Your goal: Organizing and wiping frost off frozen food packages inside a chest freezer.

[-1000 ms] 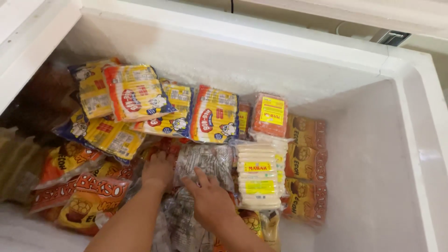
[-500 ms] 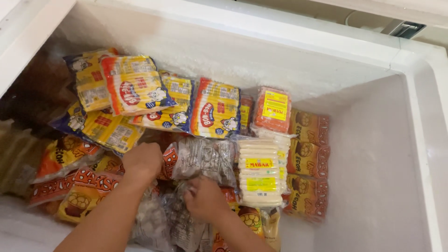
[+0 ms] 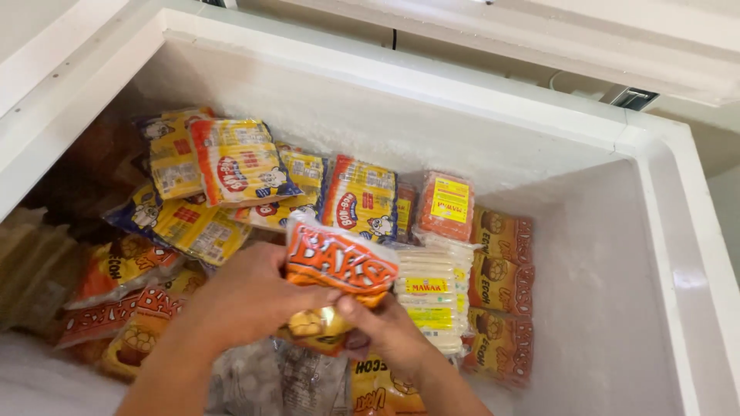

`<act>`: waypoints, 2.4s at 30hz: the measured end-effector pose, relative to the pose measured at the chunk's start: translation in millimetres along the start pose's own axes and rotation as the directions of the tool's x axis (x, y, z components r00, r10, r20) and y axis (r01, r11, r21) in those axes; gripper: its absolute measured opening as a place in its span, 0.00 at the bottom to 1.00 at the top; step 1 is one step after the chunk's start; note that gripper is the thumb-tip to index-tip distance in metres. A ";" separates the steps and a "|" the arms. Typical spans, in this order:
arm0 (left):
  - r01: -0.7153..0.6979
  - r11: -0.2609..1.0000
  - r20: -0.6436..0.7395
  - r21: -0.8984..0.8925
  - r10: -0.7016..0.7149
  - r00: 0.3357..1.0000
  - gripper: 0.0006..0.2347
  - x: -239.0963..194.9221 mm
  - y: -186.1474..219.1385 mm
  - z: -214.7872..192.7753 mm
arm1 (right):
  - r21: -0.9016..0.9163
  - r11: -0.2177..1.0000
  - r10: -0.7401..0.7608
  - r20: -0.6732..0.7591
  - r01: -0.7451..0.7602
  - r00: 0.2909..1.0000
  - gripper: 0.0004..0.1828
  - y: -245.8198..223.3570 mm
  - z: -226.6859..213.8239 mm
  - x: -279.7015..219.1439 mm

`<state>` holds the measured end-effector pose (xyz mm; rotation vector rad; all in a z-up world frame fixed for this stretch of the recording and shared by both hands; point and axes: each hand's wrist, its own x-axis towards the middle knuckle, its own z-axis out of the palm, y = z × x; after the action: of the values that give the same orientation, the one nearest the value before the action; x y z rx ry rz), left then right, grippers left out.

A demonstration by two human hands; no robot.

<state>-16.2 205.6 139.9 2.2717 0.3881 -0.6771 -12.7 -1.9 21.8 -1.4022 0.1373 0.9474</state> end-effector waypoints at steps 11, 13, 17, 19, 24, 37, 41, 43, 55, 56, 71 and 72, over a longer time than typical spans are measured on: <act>0.018 0.560 0.289 -0.828 0.399 0.870 0.18 22.6 31.4 147.3 | 0.031 0.999 -0.009 -0.392 0.023 0.920 0.34 44.6 -108.9 -89.7; -0.033 0.533 0.257 -0.846 0.461 0.850 0.18 30.5 24.4 164.8 | 0.053 0.998 0.002 -0.370 0.019 0.929 0.31 50.7 -115.6 -91.7; -0.116 0.547 0.153 -0.829 0.421 0.894 0.18 35.0 20.1 164.8 | 0.194 0.981 0.030 -0.295 0.029 0.955 0.29 2.7 -86.1 -91.2; -0.072 0.493 0.156 -0.867 0.406 0.900 0.18 34.4 20.9 159.2 | 0.227 0.973 0.036 -0.289 0.032 0.957 0.28 -6.0 -83.4 -87.3; -0.077 0.519 0.240 -0.851 0.516 0.822 0.23 35.9 26.9 152.6 | 0.066 0.998 0.021 -0.382 0.004 0.924 0.28 0.4 -88.0 -81.3; 0.033 0.505 0.323 -0.863 0.500 0.803 0.22 26.5 36.2 151.1 | 0.114 0.987 -0.049 -0.461 0.114 0.886 0.23 -28.4 -85.2 -93.1; -0.095 0.507 0.222 -0.856 0.527 0.820 0.22 22.2 43.2 144.6 | 0.340 0.933 0.062 -0.467 0.114 0.882 0.22 -41.9 -89.8 -104.2; -0.069 0.476 0.225 -0.876 0.532 0.816 0.22 20.0 42.9 139.9 | 0.365 0.926 0.058 -0.398 0.100 0.915 0.23 -25.7 -107.7 -103.0; 0.069 0.416 0.267 -0.907 0.441 0.857 0.20 33.7 38.4 150.7 | 0.037 0.985 -0.141 -0.397 0.170 0.907 0.23 -18.4 -104.2 -98.4; -0.054 0.423 0.179 -0.905 0.492 0.852 0.20 36.2 36.0 154.1 | 0.084 0.985 -0.107 -0.400 0.153 0.910 0.23 -24.5 -97.4 -99.1; -0.108 0.324 0.038 -0.940 0.413 0.910 0.17 49.9 31.7 151.8 | 0.173 0.971 -0.138 -0.157 0.165 0.978 0.27 -4.2 -124.4 -97.7; -0.074 0.285 0.032 -0.956 0.351 0.936 0.16 48.5 33.8 149.6 | 0.210 0.968 -0.119 -0.105 0.139 0.987 0.29 -18.0 -115.6 -102.5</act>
<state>-14.2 78.7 41.1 1.0045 0.2343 -0.3725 -16.4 -149.3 71.1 -1.2372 0.2094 0.7372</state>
